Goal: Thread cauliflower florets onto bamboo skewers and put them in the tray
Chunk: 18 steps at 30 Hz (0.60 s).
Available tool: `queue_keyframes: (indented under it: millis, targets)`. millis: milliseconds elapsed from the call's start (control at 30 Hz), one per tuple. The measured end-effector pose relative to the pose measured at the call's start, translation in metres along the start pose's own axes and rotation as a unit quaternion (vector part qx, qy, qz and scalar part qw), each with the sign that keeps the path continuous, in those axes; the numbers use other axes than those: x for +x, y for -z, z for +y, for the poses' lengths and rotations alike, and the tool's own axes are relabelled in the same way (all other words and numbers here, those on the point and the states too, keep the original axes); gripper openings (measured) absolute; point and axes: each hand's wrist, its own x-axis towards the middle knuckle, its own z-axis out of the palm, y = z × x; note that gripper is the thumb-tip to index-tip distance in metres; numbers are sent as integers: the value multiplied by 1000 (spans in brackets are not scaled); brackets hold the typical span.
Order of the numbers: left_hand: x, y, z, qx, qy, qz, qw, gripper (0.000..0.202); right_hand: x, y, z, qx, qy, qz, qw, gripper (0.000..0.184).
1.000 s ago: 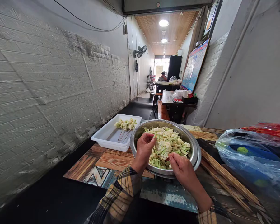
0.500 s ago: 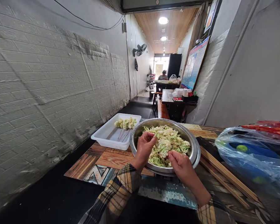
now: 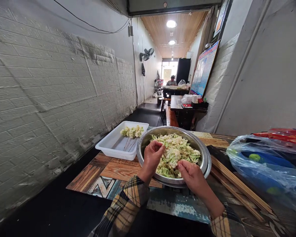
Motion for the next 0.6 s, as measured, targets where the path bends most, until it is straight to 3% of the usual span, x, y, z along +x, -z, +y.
queue_keyframes:
  millis: [300, 600]
  targets:
    - [0, 0, 0, 58, -42, -35, 997, 12, 0, 2, -3, 3, -5, 4, 1000, 34]
    - [-1, 0, 10, 39, -13, -79, 996, 16, 1, 2, 1, 7, -10, 8, 1000, 35]
